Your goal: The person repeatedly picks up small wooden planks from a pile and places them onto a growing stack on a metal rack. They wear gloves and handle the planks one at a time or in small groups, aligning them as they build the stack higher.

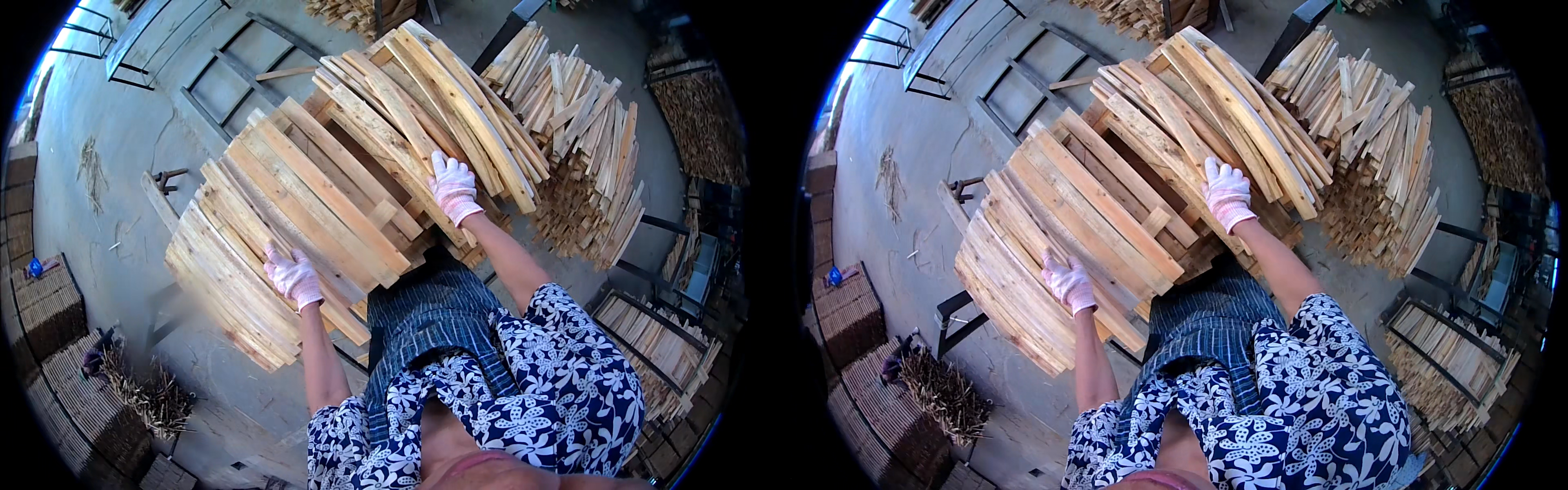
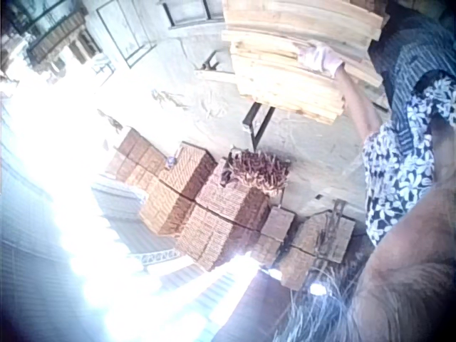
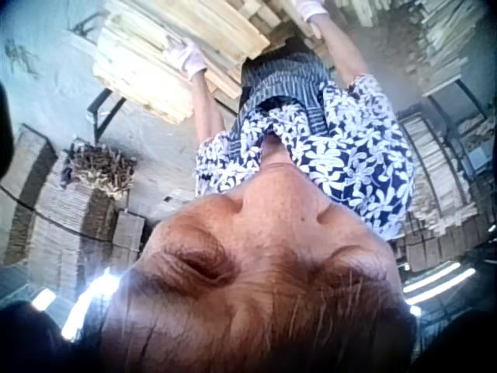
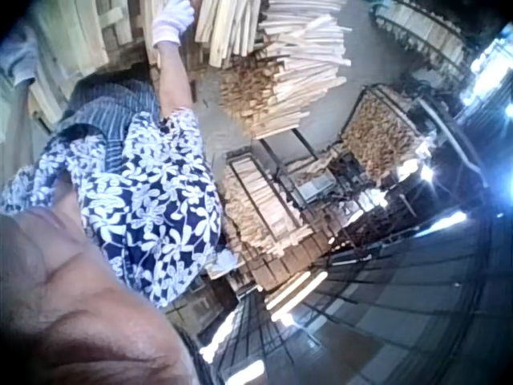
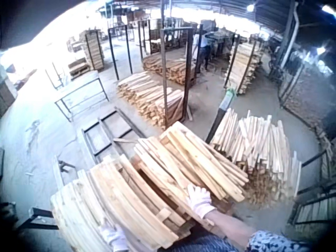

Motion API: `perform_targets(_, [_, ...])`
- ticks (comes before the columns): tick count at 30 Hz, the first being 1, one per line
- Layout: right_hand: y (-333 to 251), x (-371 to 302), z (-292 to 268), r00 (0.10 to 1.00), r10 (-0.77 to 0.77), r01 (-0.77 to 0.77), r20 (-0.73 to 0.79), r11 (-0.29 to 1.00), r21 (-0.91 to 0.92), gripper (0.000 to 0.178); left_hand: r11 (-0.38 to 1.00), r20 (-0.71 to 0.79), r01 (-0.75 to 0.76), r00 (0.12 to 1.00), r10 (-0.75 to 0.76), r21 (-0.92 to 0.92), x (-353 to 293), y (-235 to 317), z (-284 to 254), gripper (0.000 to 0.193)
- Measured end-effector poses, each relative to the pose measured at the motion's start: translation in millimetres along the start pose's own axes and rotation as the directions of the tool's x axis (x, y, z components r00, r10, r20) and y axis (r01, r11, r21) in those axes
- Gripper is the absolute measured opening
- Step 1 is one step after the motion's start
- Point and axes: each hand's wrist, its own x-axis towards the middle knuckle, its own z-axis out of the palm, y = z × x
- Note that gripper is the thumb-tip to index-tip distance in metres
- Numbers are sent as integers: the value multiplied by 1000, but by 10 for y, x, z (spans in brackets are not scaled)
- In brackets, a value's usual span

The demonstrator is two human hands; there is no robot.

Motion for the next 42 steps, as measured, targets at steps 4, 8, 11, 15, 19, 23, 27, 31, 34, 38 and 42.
perform_targets(4, [69, 64, -60, 1000, -3, 2, 4, 980, 198, 54, 1000, -29, 4, 1000, -5, -27, 57, -20, -17, 65])
perform_targets(8, [150, 81, -186, 993, -67, 96, -101, 941, 324, 51, 997, 16, 69, 998, -68, -30, 70, -2, -52, 66])
perform_targets(11, [-73, 161, -166, 985, -116, 153, -124, 923, 353, 61, 997, 11, 69, 998, -69, -30, 56, 66, -62, 66])
perform_targets(15, [-559, 330, -168, 978, -126, 122, 169, 992, 36, 84, 998, 14, 56, 998, -56, -19, 47, 124, -86, 65])
perform_targets(19, [-499, 406, -406, 936, -192, 158, 294, 978, 135, 82, 994, -1, 98, 995, -98, -40, 71, 94, -78, 66])
perform_targets(23, [313, 611, -661, 981, 137, -127, -140, 989, 79, 56, 999, -5, 35, 999, -35, -30, 87, 18, -60, 66])
perform_targets(27, [823, 642, -493, 969, 217, -234, -115, 958, -167, 46, 997, -16, 56, 998, -57, -45, 102, -36, -12, 63])
perform_targets(31, [916, 697, -232, 978, 199, -193, 61, 977, -94, 36, 998, -60, 16, 998, -20, -59, 112, -70, 55, 63])
perform_targets(34, [1124, 706, -255, 999, 29, -34, 22, 968, 250, 47, 999, -27, 19, 999, -20, -38, 134, -86, 31, 65])
perform_targets(38, [1682, 560, -505, 999, -49, 27, 24, 830, 557, 53, 990, -86, -52, 994, 63, 129, 95, 115, -76, 63])
perform_targets(42, [2102, 464, -719, 999, 37, -34, 11, 711, 702, 55, 849, -217, -490, 867, 449, -198, -334, 805, -61, 46])
